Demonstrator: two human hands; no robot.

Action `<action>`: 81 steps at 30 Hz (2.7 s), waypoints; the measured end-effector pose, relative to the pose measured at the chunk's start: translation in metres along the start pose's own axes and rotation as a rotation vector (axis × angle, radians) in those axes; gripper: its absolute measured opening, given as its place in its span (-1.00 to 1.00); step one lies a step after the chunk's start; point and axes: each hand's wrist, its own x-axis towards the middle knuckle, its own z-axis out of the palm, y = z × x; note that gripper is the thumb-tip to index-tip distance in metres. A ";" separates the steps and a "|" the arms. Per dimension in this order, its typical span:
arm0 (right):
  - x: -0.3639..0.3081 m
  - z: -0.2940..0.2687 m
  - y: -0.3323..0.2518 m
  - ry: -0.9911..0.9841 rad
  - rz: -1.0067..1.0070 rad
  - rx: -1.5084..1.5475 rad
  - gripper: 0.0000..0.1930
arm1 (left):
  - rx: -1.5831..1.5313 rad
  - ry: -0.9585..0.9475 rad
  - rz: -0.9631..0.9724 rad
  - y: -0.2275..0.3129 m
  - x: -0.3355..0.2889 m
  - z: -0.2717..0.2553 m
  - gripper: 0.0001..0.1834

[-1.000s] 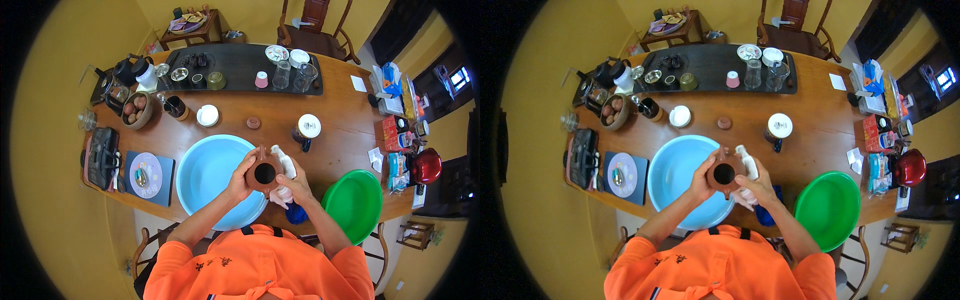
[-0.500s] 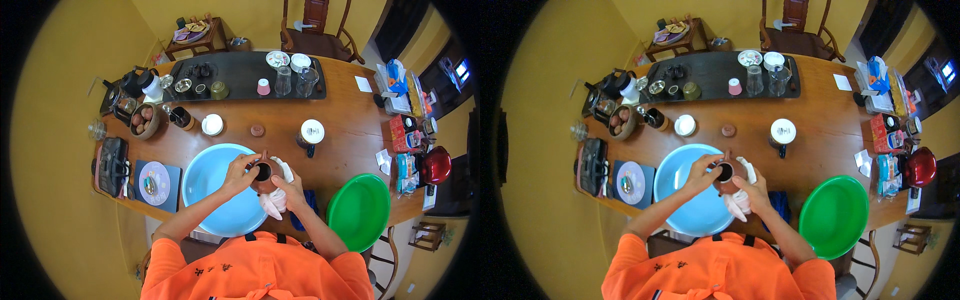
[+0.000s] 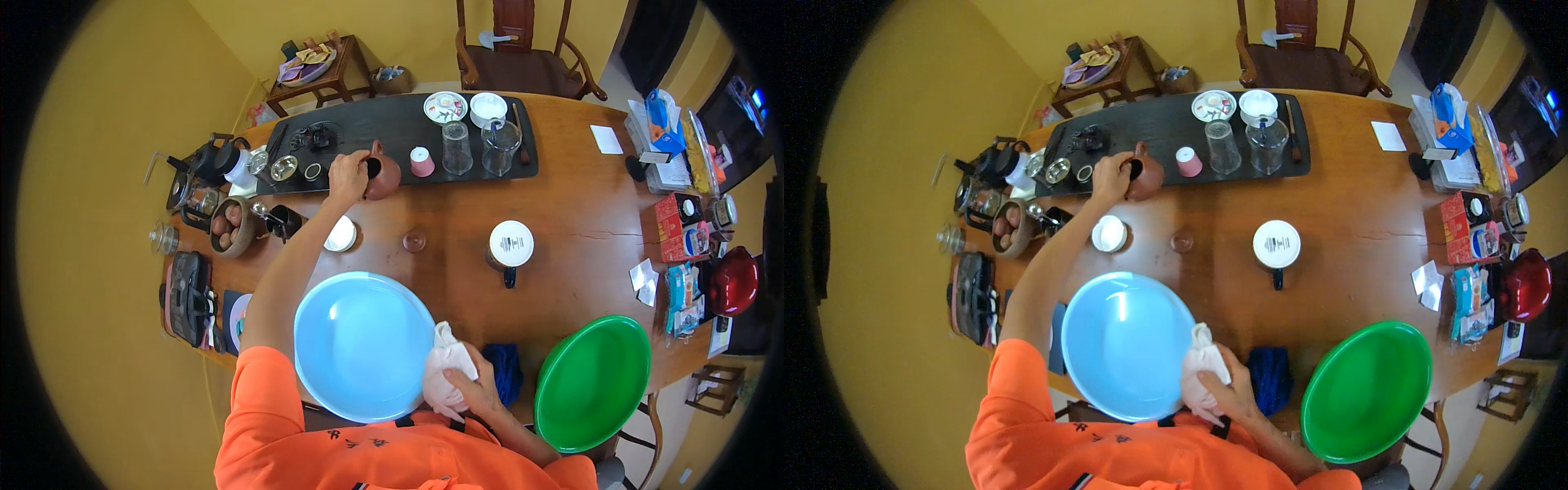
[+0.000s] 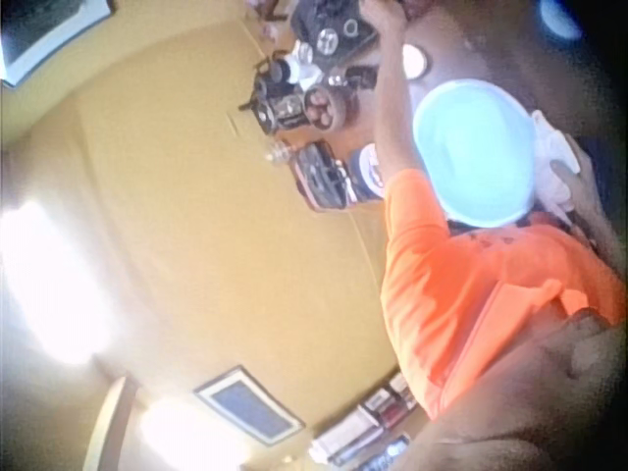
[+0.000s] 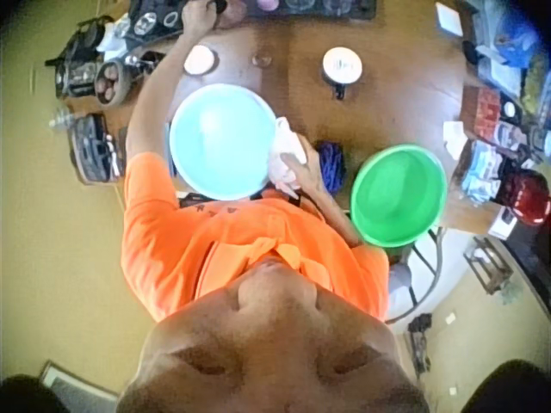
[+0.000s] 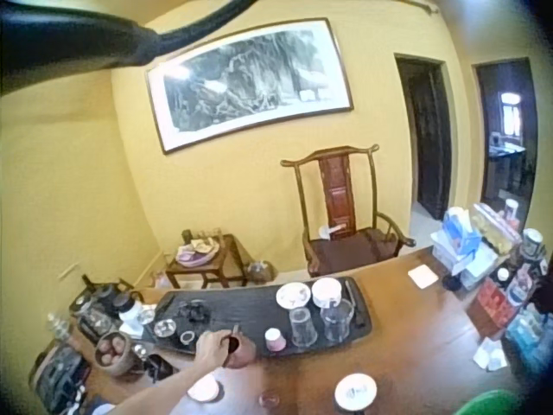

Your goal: The person dries various items including a mug, small metal bowl, glass, small cup, teapot, and a small jar using a white cloth. Each item is wiped and then placed on a black tray on the table. The person then walks away from the table.

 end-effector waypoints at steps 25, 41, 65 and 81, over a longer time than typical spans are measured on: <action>0.005 -0.018 0.008 0.023 0.058 -0.047 -0.46 | 0.063 -0.021 0.017 -0.041 0.034 0.078 -0.73; -0.001 -0.018 0.005 0.005 0.096 -0.057 -0.46 | -0.122 -0.403 0.494 0.036 -0.063 0.018 -0.85; 0.000 -0.019 0.007 -0.020 0.080 -0.034 -0.46 | -0.341 -0.385 -0.378 0.045 0.015 -0.038 -0.85; -0.003 -0.031 0.005 0.016 0.113 -0.037 -0.47 | -0.136 -0.462 -0.628 0.007 0.073 0.007 -0.78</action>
